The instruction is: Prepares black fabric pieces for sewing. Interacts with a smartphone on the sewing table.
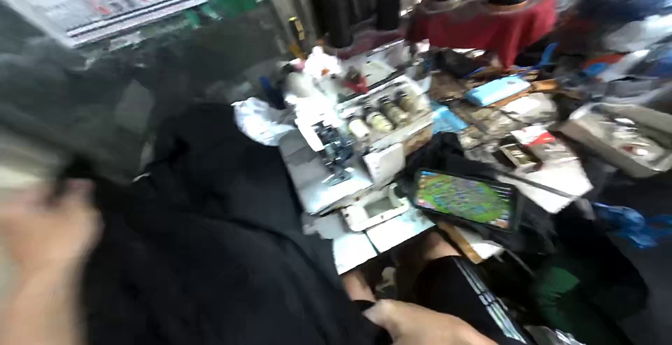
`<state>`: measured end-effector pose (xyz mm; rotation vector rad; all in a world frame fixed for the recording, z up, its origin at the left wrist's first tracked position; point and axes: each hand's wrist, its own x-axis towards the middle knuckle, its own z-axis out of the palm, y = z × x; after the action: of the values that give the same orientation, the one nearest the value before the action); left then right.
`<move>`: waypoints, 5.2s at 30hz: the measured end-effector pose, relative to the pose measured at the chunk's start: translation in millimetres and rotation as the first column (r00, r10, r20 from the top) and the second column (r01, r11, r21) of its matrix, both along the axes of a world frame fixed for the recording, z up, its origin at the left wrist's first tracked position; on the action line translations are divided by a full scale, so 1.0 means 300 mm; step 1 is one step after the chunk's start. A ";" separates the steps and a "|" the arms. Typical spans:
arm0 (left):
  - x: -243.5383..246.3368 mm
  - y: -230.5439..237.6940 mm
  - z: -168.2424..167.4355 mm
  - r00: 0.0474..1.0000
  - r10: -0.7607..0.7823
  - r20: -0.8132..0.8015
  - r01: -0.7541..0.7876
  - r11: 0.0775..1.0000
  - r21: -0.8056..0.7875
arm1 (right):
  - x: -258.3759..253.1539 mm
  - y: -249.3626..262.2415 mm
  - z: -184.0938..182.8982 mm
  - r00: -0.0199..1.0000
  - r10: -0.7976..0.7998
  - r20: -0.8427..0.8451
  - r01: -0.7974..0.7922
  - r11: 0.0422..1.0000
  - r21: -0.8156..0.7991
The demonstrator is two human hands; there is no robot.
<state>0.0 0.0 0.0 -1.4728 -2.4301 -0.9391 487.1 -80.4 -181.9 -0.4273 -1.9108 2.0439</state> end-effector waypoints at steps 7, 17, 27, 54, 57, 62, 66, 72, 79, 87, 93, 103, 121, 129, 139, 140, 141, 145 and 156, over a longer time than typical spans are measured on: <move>-0.005 -0.058 -0.219 0.995 0.099 -0.032 -0.103 0.980 -0.171 | 0.090 0.067 -0.046 0.998 0.034 0.044 -0.030 0.996 -0.080; 0.300 -0.089 -0.117 0.854 -0.479 -0.204 0.445 0.875 -0.191 | 0.102 0.091 0.084 0.998 -0.054 0.035 0.050 0.992 0.118; 0.082 -0.017 -0.275 0.966 -0.181 -0.184 0.154 0.976 -0.152 | 0.187 0.074 -0.043 0.827 -0.557 0.073 0.562 0.819 -0.117; 1.099 -0.187 -0.277 0.272 -0.952 0.140 0.957 0.253 -0.141 | 0.325 -0.024 0.010 0.688 -0.722 -0.070 0.719 0.692 -0.067; 1.075 -0.227 -0.216 0.199 -0.953 0.227 0.980 0.189 -0.067 | 0.312 -0.011 0.038 0.647 -0.758 -0.083 0.761 0.649 0.005; 1.130 -0.233 -0.239 0.206 -0.946 0.251 0.978 0.204 -0.035 | 0.327 -0.001 0.119 0.673 -0.724 -0.147 0.737 0.643 0.207; 1.196 -0.186 -0.330 0.268 -0.942 0.202 0.961 0.275 0.007 | 0.351 0.006 0.178 0.704 -0.693 -0.156 0.690 0.613 0.385; 1.184 -0.184 -0.315 0.315 -0.932 0.181 0.947 0.298 -0.115 | 0.355 0.003 0.226 0.705 -0.696 -0.131 0.677 0.607 0.417; 1.104 -0.228 -0.288 0.345 -0.930 0.123 0.937 0.350 0.017 | 0.347 -0.011 0.181 0.744 -0.667 -0.035 0.616 0.664 0.425; 0.896 -0.149 -0.396 0.536 -0.809 0.239 0.812 0.572 0.117 | 0.424 0.023 0.270 0.340 -0.914 -0.220 0.673 0.073 0.736; 0.902 -0.109 -0.523 0.577 -0.786 0.219 0.788 0.607 0.101 | 0.472 0.197 0.307 0.097 -0.980 -0.172 0.577 -0.086 0.812; 0.933 -0.092 -0.551 0.639 -0.764 0.092 0.761 0.645 0.068 | 0.430 0.227 0.273 0.108 -0.990 -0.094 0.590 -0.013 0.807; 0.940 -0.087 -0.560 0.648 -0.757 0.079 0.753 0.653 0.080 | 0.437 0.221 0.283 0.144 -0.985 -0.091 0.694 0.035 0.719; 0.943 -0.089 -0.567 0.659 -0.750 0.060 0.744 0.661 0.096 | 0.495 0.204 0.275 0.177 -0.981 -0.082 0.769 0.085 0.634; 0.944 -0.087 -0.572 0.658 -0.752 0.040 0.747 0.658 0.092 | 0.520 0.268 0.285 0.131 -0.987 -0.089 0.822 0.058 0.566; 0.944 -0.086 -0.572 0.656 -0.754 0.040 0.749 0.657 0.092 | 0.521 0.267 0.283 0.130 -0.987 -0.096 0.825 0.054 0.562; 0.944 -0.085 -0.572 0.655 -0.755 0.040 0.750 0.655 0.091 | 0.523 0.265 0.281 0.135 -0.986 -0.100 0.823 0.055 0.565; 0.949 -0.089 -0.563 0.653 -0.756 0.048 0.751 0.654 0.087 | 0.544 0.240 0.282 0.255 -0.961 -0.104 0.827 0.160 0.539; 0.945 -0.090 -0.564 0.654 -0.755 0.046 0.750 0.655 0.086 | 0.532 0.220 0.290 0.250 -0.967 -0.039 0.790 0.181 0.586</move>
<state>283.6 -26.9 -169.1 -2.5387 -1.7425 -1.1862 646.7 -14.5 -94.9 -1.4491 -1.5298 0.6088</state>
